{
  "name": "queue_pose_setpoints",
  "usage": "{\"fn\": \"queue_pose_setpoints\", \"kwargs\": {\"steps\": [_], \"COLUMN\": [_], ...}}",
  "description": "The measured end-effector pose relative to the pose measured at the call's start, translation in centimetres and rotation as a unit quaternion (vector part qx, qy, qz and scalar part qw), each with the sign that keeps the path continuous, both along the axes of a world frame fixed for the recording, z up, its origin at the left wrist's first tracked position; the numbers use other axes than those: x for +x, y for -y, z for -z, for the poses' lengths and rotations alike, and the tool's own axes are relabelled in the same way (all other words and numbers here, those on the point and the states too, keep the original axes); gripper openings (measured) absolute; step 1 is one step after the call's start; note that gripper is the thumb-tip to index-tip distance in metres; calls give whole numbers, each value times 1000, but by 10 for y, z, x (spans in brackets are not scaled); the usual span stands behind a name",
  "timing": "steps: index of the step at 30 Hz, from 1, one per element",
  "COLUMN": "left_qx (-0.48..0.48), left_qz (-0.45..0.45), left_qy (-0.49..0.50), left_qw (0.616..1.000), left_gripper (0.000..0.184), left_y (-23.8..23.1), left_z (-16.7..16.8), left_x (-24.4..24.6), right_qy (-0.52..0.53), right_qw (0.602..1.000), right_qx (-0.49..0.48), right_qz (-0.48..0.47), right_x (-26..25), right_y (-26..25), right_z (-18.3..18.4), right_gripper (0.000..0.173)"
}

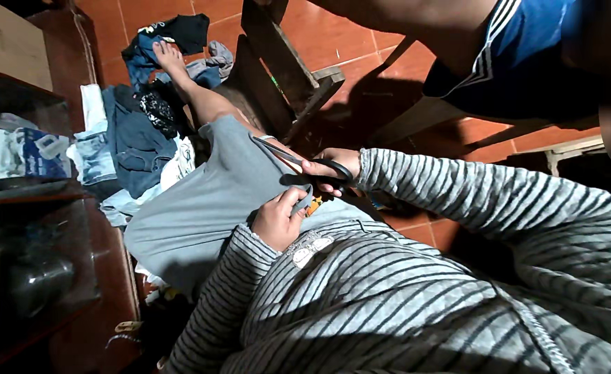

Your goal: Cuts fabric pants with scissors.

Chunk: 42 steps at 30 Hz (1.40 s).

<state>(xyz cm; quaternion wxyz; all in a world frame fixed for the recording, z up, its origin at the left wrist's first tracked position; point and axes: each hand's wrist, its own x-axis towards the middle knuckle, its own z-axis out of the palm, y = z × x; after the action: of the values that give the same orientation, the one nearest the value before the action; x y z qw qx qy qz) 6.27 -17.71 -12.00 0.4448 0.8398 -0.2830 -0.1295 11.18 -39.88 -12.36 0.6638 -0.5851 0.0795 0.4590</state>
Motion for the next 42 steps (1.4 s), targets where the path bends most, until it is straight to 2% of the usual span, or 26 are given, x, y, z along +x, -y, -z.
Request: {"fn": "queue_pose_setpoints", "kwargs": {"steps": [8, 12, 16, 20, 25, 28, 30, 36, 42], "left_qx": [9, 4, 5, 6, 3, 3, -1, 2, 2], "left_qz": [3, 3, 5, 9, 10, 6, 6, 11, 11], "left_qy": [-14, -15, -21, -24, -30, -26, -20, -22, -22], "left_qw": [1000, 1000, 1000, 1000, 999, 1000, 1000, 1000, 1000], "left_gripper": [21, 20, 20, 21, 21, 21, 20, 21, 21], "left_y": [-1, -1, 0, -1, -1, -2, -2, -2, -2], "left_z": [-1, 1, -2, -2, -1, 0, 1, 0, -1], "left_x": [1, 0, 1, 2, 2, 2, 2, 2, 2], "right_qy": [10, -36, -17, 10, -28, -62, -81, -76, -41], "right_qw": [998, 995, 999, 999, 999, 998, 996, 997, 998], "right_qx": [-23, 89, -39, -32, -25, 24, 20, -20, -36], "right_qz": [-66, -33, -24, -38, -24, -22, -15, 15, -11], "right_x": [28, 35, 26, 32, 47, 63, 70, 70, 77], "right_y": [-10, -5, -13, -13, -26, -29, -33, -40, -43], "right_z": [-11, 35, -9, -6, -11, 26, 47, 49, 48], "right_gripper": [51, 54, 46, 47, 53, 63, 67, 62, 61]}}
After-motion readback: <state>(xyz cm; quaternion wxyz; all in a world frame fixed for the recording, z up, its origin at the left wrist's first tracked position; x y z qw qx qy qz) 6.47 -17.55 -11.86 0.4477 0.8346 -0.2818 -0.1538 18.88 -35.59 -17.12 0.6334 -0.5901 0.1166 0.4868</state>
